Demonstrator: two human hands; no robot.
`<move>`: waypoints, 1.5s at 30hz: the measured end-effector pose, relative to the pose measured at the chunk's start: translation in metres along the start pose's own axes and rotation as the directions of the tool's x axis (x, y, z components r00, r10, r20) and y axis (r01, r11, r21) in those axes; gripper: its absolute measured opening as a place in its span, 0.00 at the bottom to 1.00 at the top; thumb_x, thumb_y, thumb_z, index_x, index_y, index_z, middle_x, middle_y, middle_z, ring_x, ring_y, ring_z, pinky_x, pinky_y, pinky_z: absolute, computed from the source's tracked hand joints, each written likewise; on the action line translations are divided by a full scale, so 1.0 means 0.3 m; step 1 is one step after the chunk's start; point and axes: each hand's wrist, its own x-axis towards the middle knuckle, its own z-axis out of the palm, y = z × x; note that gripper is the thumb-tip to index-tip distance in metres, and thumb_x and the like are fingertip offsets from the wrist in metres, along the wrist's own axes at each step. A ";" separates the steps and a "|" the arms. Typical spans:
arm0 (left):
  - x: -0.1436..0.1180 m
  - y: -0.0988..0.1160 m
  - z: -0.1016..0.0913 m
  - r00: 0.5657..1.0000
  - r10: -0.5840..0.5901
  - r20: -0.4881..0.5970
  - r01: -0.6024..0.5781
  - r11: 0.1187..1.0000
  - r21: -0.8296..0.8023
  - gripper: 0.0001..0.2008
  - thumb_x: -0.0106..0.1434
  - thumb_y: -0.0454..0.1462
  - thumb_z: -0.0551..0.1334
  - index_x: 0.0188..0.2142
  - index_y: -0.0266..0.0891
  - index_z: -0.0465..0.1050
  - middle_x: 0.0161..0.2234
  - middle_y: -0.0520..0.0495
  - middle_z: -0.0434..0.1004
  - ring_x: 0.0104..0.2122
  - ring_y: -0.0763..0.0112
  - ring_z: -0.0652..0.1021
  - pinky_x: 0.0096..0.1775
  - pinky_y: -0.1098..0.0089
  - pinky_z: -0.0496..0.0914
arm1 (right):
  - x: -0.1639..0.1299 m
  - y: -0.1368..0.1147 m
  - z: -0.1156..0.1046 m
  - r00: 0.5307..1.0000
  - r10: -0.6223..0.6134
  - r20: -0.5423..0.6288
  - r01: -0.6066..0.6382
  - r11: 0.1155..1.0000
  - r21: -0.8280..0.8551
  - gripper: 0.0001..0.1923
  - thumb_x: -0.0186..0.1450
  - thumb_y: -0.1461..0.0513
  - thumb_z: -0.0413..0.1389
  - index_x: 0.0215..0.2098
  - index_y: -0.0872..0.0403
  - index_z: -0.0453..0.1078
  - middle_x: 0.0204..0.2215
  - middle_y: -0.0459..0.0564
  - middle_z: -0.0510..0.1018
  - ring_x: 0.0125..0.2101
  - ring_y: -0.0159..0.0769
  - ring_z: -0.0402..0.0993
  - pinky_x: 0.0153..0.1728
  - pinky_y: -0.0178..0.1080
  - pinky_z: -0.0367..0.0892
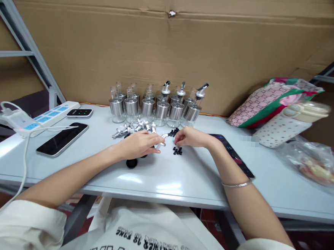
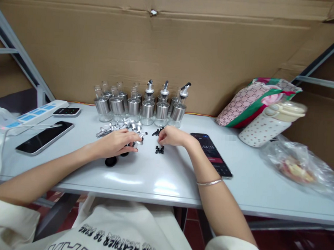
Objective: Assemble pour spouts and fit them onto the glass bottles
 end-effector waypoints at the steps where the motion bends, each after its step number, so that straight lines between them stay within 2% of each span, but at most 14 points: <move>1: 0.000 0.000 -0.001 1.000 0.002 -0.003 -0.002 1.000 -0.002 0.15 0.72 0.44 0.46 0.46 0.35 0.62 0.39 0.45 0.76 0.34 0.71 0.77 0.36 0.70 0.66 | -0.001 0.000 -0.001 1.000 -0.003 0.002 0.003 1.000 0.013 0.05 0.54 0.66 0.57 0.29 0.56 0.74 0.27 0.49 0.79 0.30 0.38 0.73 0.32 0.36 0.65; 11: -0.004 -0.004 0.005 1.000 -0.002 -0.004 0.002 1.000 -0.007 0.15 0.72 0.44 0.46 0.46 0.36 0.62 0.38 0.45 0.76 0.35 0.72 0.76 0.36 0.71 0.65 | -0.013 -0.009 -0.009 0.994 0.020 0.111 -0.028 0.997 0.075 0.09 0.58 0.60 0.56 0.30 0.57 0.75 0.23 0.48 0.77 0.28 0.36 0.72 0.29 0.35 0.63; 17: -0.003 -0.002 0.004 1.000 -0.004 0.012 0.004 1.000 -0.014 0.15 0.72 0.44 0.46 0.46 0.36 0.62 0.38 0.45 0.76 0.35 0.72 0.77 0.36 0.71 0.65 | -0.017 -0.011 -0.001 0.980 0.118 0.157 -0.160 0.945 0.287 0.07 0.57 0.61 0.59 0.26 0.58 0.73 0.21 0.49 0.77 0.25 0.36 0.75 0.30 0.36 0.71; 20: -0.003 -0.001 0.004 1.000 -0.003 0.009 0.003 1.000 -0.010 0.15 0.72 0.44 0.46 0.46 0.36 0.62 0.38 0.45 0.76 0.35 0.72 0.76 0.36 0.71 0.65 | -0.012 -0.015 0.009 0.977 0.131 0.166 -0.182 0.920 0.347 0.06 0.56 0.61 0.60 0.25 0.57 0.72 0.20 0.48 0.77 0.24 0.37 0.76 0.29 0.37 0.72; 28: -0.002 -0.001 0.006 0.999 -0.016 0.027 0.016 1.000 -0.017 0.15 0.72 0.45 0.46 0.46 0.36 0.62 0.39 0.45 0.76 0.35 0.71 0.76 0.37 0.70 0.65 | -0.010 -0.037 0.020 0.991 0.029 0.134 -0.067 0.956 0.284 0.05 0.56 0.62 0.60 0.25 0.57 0.72 0.19 0.47 0.76 0.22 0.32 0.73 0.27 0.34 0.70; 34: -0.004 -0.001 0.005 1.000 -0.016 0.026 0.016 1.000 -0.025 0.15 0.72 0.44 0.46 0.46 0.36 0.62 0.39 0.44 0.76 0.36 0.71 0.77 0.37 0.70 0.65 | -0.004 -0.011 0.019 0.987 0.006 0.158 -0.055 0.949 0.310 0.07 0.53 0.60 0.62 0.26 0.57 0.74 0.21 0.47 0.76 0.24 0.33 0.73 0.28 0.35 0.70; 41: -0.008 -0.002 0.008 0.999 -0.025 0.042 0.027 0.999 -0.028 0.15 0.72 0.44 0.47 0.47 0.36 0.63 0.40 0.44 0.76 0.36 0.70 0.77 0.37 0.70 0.65 | -0.002 0.000 0.015 0.980 -0.026 0.196 -0.034 0.955 0.294 0.13 0.53 0.57 0.61 0.32 0.58 0.75 0.26 0.50 0.77 0.26 0.33 0.71 0.30 0.36 0.69; 45: -0.006 -0.003 0.007 0.999 -0.020 0.036 0.021 0.999 -0.033 0.15 0.72 0.44 0.47 0.46 0.36 0.63 0.40 0.45 0.76 0.36 0.70 0.77 0.37 0.70 0.65 | -0.004 0.011 0.009 0.972 -0.067 0.223 0.006 0.964 0.265 0.23 0.50 0.53 0.64 0.41 0.57 0.72 0.28 0.48 0.75 0.25 0.32 0.69 0.29 0.35 0.66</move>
